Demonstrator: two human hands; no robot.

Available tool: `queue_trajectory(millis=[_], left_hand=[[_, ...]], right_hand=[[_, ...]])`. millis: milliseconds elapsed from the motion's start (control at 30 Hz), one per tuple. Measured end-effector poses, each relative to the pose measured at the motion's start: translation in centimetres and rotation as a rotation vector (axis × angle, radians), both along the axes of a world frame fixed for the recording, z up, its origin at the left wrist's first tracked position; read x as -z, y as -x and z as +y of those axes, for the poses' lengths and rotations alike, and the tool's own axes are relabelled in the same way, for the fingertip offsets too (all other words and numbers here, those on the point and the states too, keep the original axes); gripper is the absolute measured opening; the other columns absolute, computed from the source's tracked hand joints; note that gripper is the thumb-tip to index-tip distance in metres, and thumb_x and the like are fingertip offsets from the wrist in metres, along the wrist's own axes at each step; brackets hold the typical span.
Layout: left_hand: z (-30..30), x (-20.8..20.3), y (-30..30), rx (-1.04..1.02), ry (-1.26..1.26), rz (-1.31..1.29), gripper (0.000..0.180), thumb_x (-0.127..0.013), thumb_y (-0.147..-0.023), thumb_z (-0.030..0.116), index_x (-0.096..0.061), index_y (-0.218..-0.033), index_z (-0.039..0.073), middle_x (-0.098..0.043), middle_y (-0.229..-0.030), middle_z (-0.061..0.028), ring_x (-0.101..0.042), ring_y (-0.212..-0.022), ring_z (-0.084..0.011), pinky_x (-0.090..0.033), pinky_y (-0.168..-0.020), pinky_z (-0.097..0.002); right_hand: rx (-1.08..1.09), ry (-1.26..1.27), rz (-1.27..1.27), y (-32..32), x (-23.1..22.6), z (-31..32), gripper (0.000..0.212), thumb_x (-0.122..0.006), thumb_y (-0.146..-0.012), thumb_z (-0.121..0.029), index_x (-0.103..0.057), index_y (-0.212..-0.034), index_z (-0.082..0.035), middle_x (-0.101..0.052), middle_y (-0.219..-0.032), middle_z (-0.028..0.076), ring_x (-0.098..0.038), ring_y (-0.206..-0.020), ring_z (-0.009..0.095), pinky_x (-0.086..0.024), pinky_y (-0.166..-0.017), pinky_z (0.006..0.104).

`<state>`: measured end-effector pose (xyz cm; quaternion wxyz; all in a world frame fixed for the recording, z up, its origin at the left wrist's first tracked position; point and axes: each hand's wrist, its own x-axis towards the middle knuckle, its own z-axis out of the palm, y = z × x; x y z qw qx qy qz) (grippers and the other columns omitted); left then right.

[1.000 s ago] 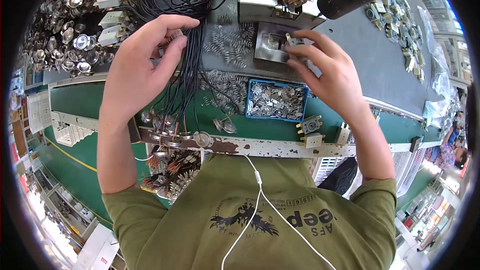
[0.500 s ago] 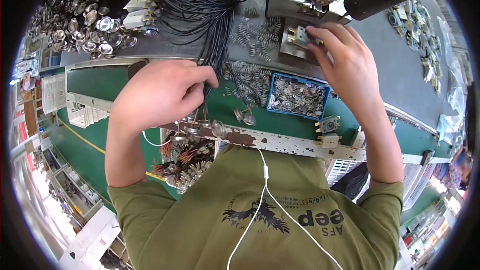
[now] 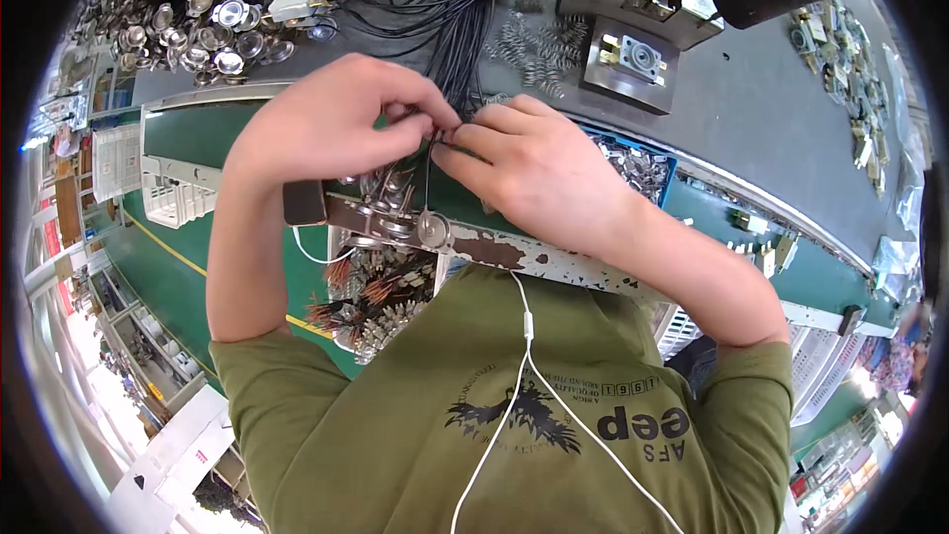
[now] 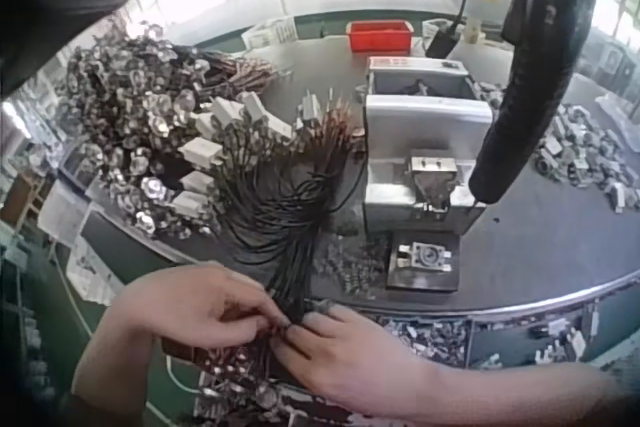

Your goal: Assembling small electronic components using an electric screwdriver at a factory workstation.

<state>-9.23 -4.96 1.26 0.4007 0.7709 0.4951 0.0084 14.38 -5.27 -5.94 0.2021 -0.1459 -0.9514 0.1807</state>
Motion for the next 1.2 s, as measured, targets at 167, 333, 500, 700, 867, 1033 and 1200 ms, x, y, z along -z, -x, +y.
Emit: queue_trajectory(millis=[167,333,500,700,867,1033,1200], left_hand=[[0.3,0.1,1.4,-0.139,0.213,-0.170,0.022,-0.061,-0.095,0.003,-0.075,-0.112,-0.002,-0.073,-0.088,-0.0021,-0.058,-0.073,-0.0046,-0.047,-0.063,-0.0241],[0.6,-0.3,2.1,-0.195,0.243,-0.172,0.023,-0.060,-0.095,0.003,-0.075,-0.111,-0.003,-0.070,-0.082,-0.0016,-0.057,-0.069,-0.0051,-0.045,-0.061,-0.0228],[0.4,0.2,3.0,-0.175,0.230,-0.153,0.024,-0.062,-0.093,0.008,-0.077,-0.110,0.001,-0.072,-0.082,-0.0028,-0.057,-0.068,-0.0063,-0.046,-0.061,-0.0252],[-0.3,-0.1,0.5,-0.072,-0.127,-0.096,0.019,-0.066,-0.095,0.010,-0.070,-0.112,0.003,-0.072,-0.086,-0.0075,-0.067,-0.074,-0.0176,-0.050,-0.067,-0.0301],[1.1,0.2,-4.1,-0.076,-0.465,-0.142,0.020,-0.072,-0.095,0.015,-0.063,-0.110,0.006,-0.068,-0.089,-0.0096,-0.066,-0.075,-0.0231,-0.053,-0.069,-0.0345],[3.4,1.4,-6.8,0.057,-0.643,-0.171,0.024,-0.070,-0.095,0.015,-0.070,-0.118,0.009,-0.067,-0.094,-0.0090,-0.067,-0.081,-0.0268,-0.054,-0.073,-0.0378],[5.1,3.3,-10.0,0.202,-0.647,0.007,0.031,-0.066,-0.097,0.020,-0.070,-0.127,0.011,-0.064,-0.092,-0.0095,-0.066,-0.085,-0.0314,-0.055,-0.075,-0.0414]], right_hand=[[0.026,-0.092,0.082,1.8,1.2,-0.6,0.031,-0.065,-0.076,-0.017,-0.071,-0.105,-0.008,-0.063,-0.098,0.002,-0.059,-0.095,0.018,-0.047,-0.082,0.0327],[-0.025,-0.149,0.091,2.3,1.6,-1.0,0.019,-0.064,-0.076,-0.017,-0.064,-0.092,-0.008,-0.063,-0.098,0.003,-0.059,-0.090,0.019,-0.046,-0.077,0.0327],[-0.112,0.032,0.385,-0.4,0.5,0.3,0.039,-0.079,-0.070,-0.009,-0.057,-0.102,-0.007,-0.068,-0.105,0.011,-0.062,-0.071,0.023,-0.048,-0.064,0.0363],[0.161,0.562,0.834,-6.9,-1.6,-2.6,0.063,-0.084,-0.084,0.002,-0.049,-0.134,-0.010,-0.065,-0.096,0.015,-0.066,-0.076,0.023,-0.055,-0.064,0.0310],[0.249,0.153,0.450,-10.4,-5.4,-0.9,0.046,-0.088,-0.077,0.000,-0.067,-0.118,-0.007,-0.067,-0.095,0.012,-0.069,-0.080,0.025,-0.057,-0.063,0.0327],[0.546,-0.046,-0.017,-12.0,-6.9,-0.4,0.033,-0.073,-0.086,0.000,-0.070,-0.118,-0.006,-0.063,-0.082,0.011,-0.066,-0.074,0.029,-0.053,-0.066,0.0407],[0.622,0.144,-0.113,-12.8,-4.3,-1.2,0.030,-0.067,-0.093,-0.006,-0.068,-0.123,-0.006,-0.059,-0.079,0.011,-0.062,-0.070,0.032,-0.049,-0.065,0.0441]])
